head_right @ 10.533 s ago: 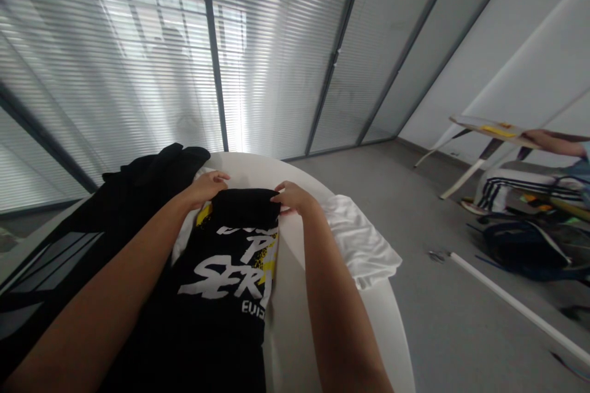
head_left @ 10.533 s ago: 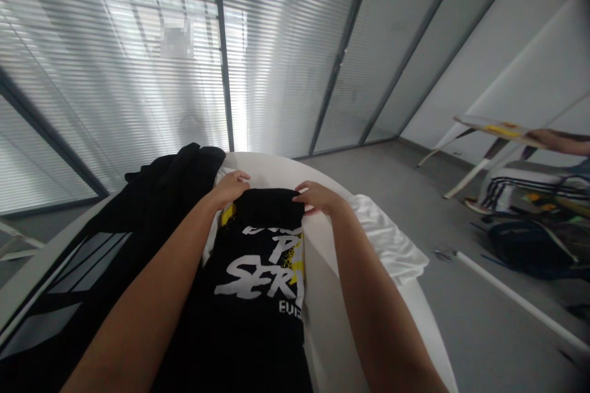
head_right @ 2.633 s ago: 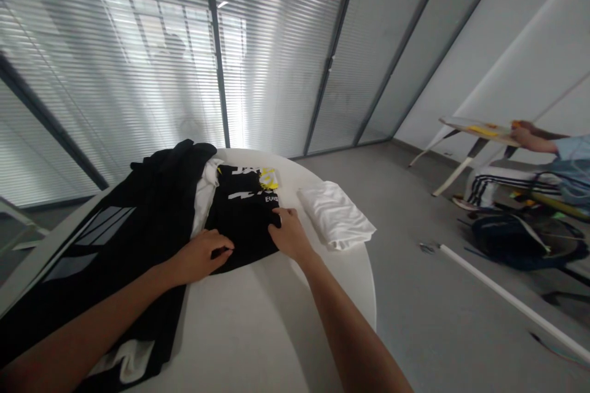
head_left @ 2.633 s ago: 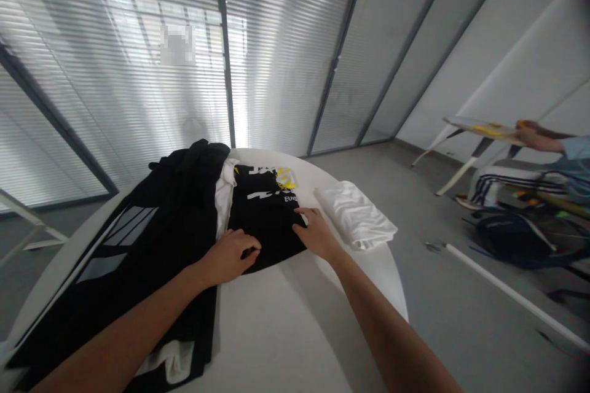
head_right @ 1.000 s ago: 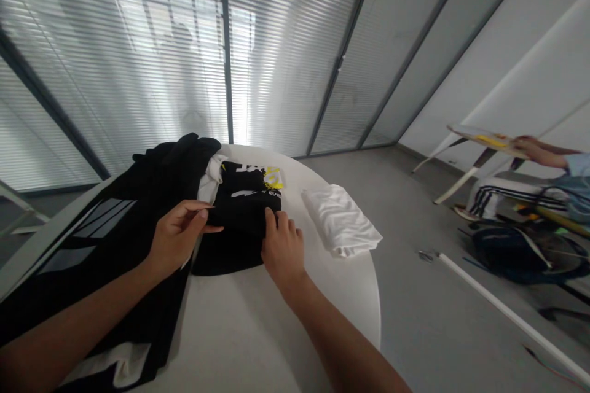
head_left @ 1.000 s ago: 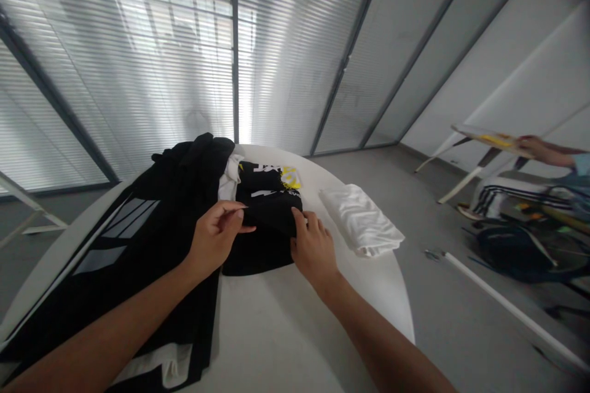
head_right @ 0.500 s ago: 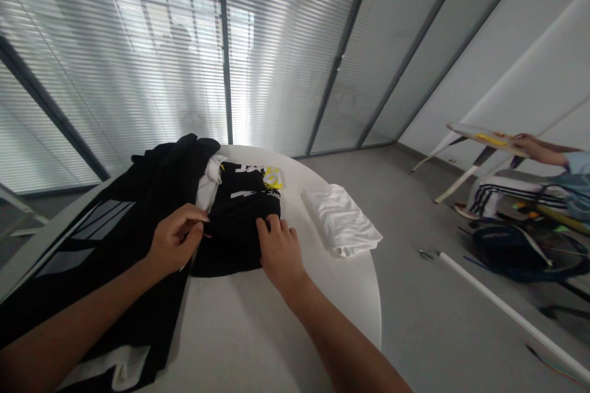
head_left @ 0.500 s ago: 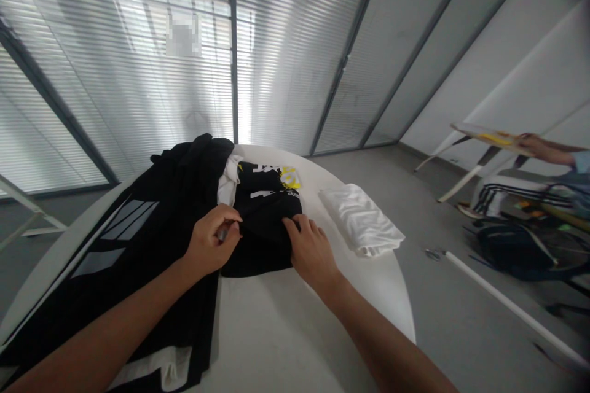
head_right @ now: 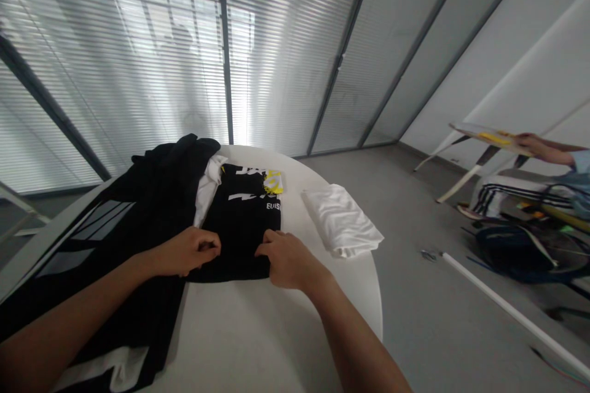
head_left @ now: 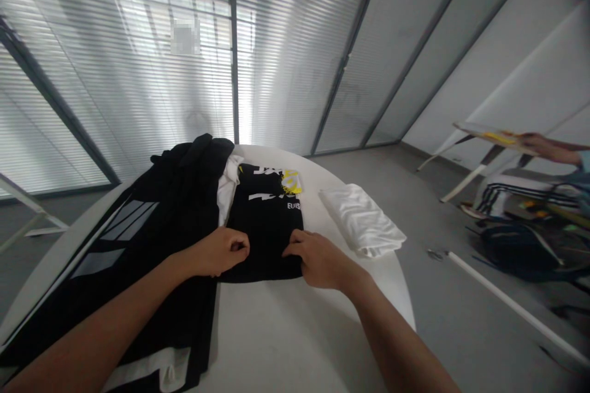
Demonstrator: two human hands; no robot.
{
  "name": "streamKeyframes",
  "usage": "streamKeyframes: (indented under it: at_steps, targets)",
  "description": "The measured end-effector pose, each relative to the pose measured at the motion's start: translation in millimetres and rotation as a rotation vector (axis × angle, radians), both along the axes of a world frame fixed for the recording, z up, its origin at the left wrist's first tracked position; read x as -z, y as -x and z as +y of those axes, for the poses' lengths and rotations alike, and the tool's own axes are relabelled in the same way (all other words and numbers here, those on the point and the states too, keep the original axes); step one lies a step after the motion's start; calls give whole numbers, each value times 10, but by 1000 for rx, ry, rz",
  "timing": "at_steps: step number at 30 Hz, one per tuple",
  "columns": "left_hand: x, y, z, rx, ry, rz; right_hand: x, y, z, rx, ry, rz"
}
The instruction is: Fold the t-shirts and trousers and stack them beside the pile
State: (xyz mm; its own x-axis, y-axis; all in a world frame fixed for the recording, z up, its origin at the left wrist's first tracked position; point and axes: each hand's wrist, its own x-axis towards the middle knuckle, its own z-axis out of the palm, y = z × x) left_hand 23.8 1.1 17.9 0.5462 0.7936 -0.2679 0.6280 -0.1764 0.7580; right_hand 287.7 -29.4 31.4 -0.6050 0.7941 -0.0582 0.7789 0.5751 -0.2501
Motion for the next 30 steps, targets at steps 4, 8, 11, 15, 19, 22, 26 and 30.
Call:
streamKeyframes:
  at_steps: [4,8,11,15,19,22,26,30]
  targets:
    - [-50,53,20,13,26,29,-39,-7,-19,-55,128,108]
    - [-123,92,58,56,-53,61,-76,-28,7,-117,252,207]
    - [-94,67,85,-50,-332,201,-77,-24,47,-59,209,232]
    - [52,-10,72,-119,-590,489,29,35,98,171,-141,214]
    - [161,-60,18,-58,-616,620,270,78,106,238,-231,24]
    - [175,-66,-8,-37,-585,620,406,49,91,212,-153,-108]
    - [165,-48,-25,-28,-484,579,377,-23,71,165,-93,-153]
    - [155,-15,-56,-51,-411,543,203,-33,69,216,-126,-148]
